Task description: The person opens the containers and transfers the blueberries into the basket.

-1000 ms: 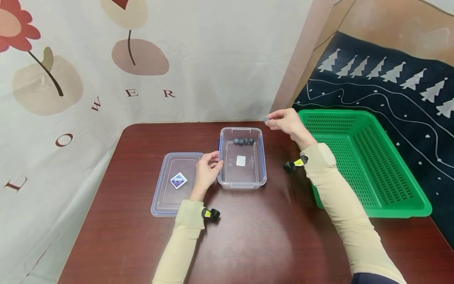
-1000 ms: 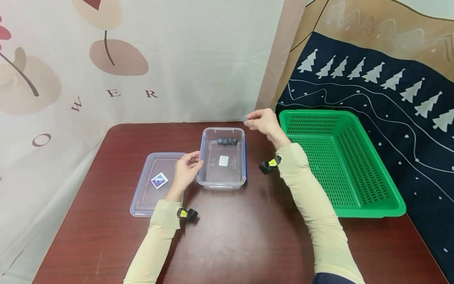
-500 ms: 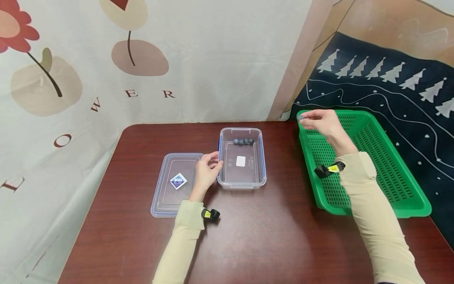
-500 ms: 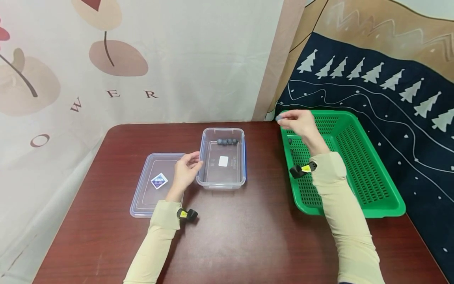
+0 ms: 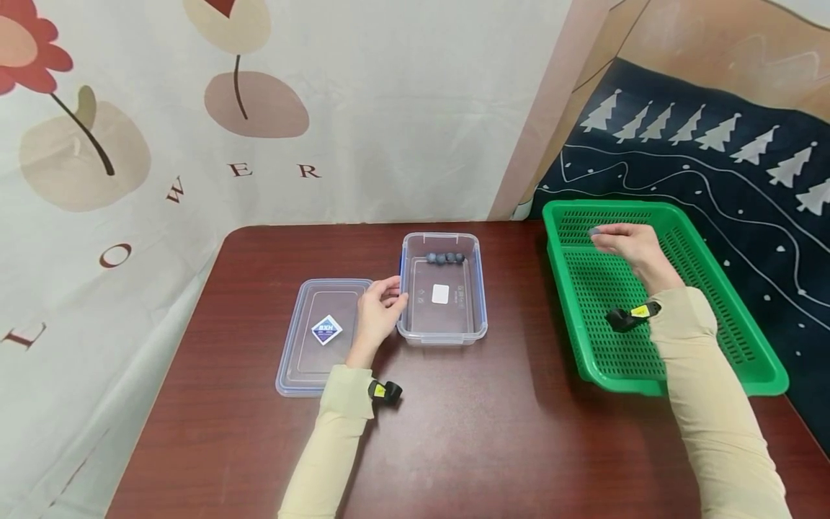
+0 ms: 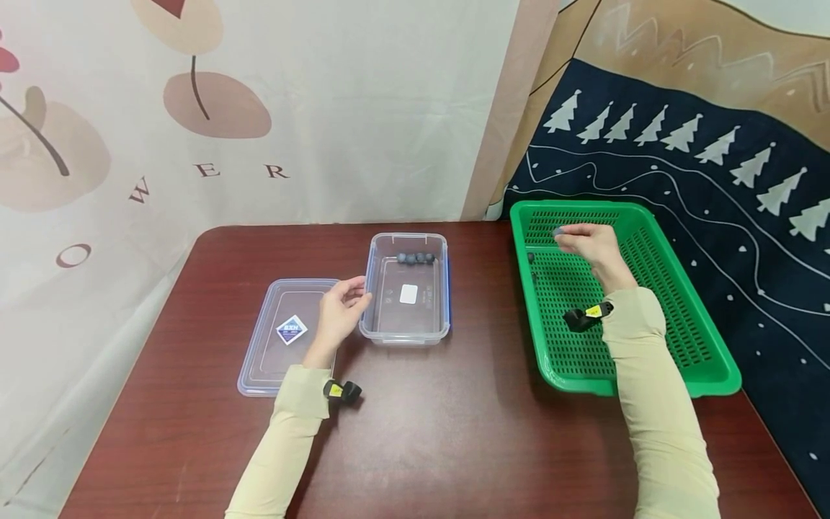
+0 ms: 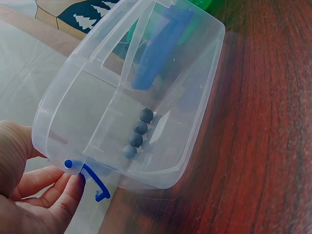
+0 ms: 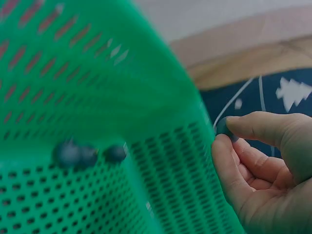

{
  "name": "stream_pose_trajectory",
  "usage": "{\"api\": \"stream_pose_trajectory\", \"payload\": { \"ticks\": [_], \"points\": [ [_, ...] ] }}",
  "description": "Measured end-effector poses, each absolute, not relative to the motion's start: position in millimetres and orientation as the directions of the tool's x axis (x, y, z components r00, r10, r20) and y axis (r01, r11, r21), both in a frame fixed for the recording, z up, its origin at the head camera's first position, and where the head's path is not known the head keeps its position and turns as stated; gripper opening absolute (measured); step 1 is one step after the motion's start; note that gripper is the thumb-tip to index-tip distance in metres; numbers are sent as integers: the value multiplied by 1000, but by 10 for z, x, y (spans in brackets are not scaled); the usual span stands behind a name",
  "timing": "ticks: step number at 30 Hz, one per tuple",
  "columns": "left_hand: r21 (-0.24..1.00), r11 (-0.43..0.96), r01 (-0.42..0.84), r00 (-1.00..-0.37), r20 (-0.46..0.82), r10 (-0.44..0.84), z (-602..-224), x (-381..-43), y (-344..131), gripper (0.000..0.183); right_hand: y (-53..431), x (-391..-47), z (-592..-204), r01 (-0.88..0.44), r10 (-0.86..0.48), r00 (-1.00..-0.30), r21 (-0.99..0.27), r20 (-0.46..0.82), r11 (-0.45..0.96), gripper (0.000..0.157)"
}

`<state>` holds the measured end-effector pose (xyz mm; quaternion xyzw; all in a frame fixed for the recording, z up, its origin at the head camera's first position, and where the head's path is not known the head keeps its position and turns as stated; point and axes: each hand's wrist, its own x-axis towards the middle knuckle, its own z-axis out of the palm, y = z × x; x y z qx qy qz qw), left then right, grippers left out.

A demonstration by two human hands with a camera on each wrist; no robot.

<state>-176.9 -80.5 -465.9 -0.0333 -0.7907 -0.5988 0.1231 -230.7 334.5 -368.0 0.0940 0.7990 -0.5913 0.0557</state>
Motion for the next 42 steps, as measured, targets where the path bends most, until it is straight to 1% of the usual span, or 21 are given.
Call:
{"api": "stream_pose_trajectory", "payload": {
  "ticks": [2, 5, 9, 13, 18, 21, 23, 27, 30, 32, 36, 40, 42],
  "points": [
    [939, 277, 204, -967, 238, -95, -4666, -1769, -803, 32, 3402, -2309, -3726, 256, 90, -967, -924, -240, 284, 8],
    [937, 279, 209, -964, 245, -100, -4680, -1775, -801, 31, 3459, -2314, -3786, 309, 109, -951, -892, -289, 329, 3],
    [936, 284, 210, -962, 249, -108, -4691, -1781, -799, 32, 3500, -2322, -3859, 343, 134, -939, -856, -316, 386, 15],
    [937, 277, 212, -963, 249, -107, -4687, -1778, -796, 32, 3516, -2330, -3908, 363, 143, -932, -851, -333, 380, 27],
    [938, 273, 213, -962, 250, -107, -4687, -1783, -799, 32, 3489, -2357, -3897, 373, 147, -928, -846, -343, 380, 51],
    [939, 272, 209, -963, 246, -110, -4681, -1783, -800, 32, 3420, -2392, -3849, 348, 140, -937, -867, -319, 357, 57],
    [940, 271, 206, -964, 243, -110, -4678, -1782, -801, 32, 3358, -2417, -3804, 318, 127, -948, -889, -292, 331, 55],
    [941, 267, 209, -964, 245, -106, -4677, -1778, -798, 32, 3194, -2459, -3699, 251, 106, -967, -942, -233, 224, 33],
    [942, 261, 211, -964, 245, -103, -4672, -1768, -798, 32, 3041, -2482, -3612, 212, 95, -975, -965, -199, 154, 21],
    [942, 260, 215, -964, 247, -99, -4669, -1767, -798, 32, 2937, -2496, -3561, 193, 81, -979, -974, -185, 118, 18],
    [940, 260, 220, -963, 252, -96, -4661, -1765, -799, 32, 2728, -2533, -3497, 164, 46, -986, -982, -160, 94, 20],
    [940, 264, 218, -963, 251, -97, -4656, -1759, -801, 32, 2497, -2573, -3458, 144, 11, -990, -977, -144, 158, 36],
    [940, 264, 217, -964, 249, -96, -4650, -1754, -802, 32, 2382, -2593, -3448, 139, -13, -990, -972, -144, 188, 38]
  ]
}}
